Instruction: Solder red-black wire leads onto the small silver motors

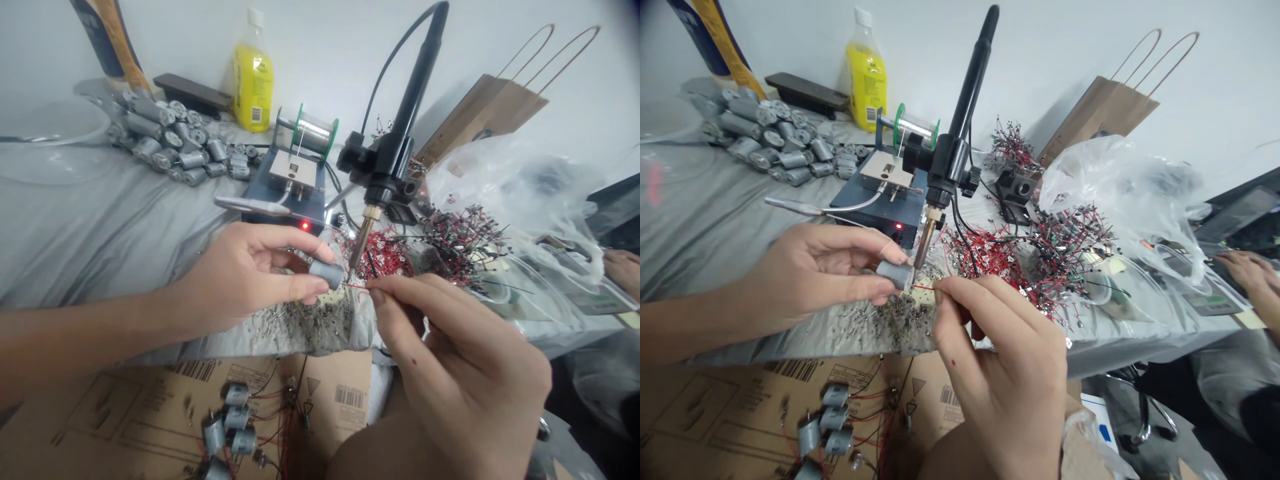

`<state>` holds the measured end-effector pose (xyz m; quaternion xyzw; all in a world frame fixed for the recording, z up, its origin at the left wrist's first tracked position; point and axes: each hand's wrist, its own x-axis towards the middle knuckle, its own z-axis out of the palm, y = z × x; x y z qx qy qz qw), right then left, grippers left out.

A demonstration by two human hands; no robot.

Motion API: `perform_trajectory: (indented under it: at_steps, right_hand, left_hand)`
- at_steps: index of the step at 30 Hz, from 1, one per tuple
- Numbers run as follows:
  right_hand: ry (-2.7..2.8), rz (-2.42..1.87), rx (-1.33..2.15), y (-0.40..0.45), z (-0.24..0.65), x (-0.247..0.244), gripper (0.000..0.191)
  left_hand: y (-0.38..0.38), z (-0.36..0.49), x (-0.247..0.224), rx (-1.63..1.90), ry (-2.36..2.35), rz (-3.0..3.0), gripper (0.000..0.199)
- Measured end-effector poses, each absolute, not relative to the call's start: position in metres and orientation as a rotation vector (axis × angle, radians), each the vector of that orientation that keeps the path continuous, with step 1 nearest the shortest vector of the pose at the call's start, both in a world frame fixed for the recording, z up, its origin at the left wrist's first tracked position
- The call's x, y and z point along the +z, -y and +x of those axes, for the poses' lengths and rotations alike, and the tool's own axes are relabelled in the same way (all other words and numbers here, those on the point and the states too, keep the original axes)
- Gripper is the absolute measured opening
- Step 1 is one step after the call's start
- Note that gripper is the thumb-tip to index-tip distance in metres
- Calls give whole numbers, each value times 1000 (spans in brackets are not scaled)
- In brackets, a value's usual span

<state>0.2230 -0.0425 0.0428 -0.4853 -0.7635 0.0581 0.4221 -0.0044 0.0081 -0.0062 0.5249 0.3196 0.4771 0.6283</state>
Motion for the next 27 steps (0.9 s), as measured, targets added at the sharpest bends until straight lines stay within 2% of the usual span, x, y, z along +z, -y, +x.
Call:
perform_trajectory:
  at_steps: [27]
  right_hand:
    - [1903,-1154,124,42,229,41,15]
  left_hand:
    - [-7,-3,-4,1093,-731,1166,24]
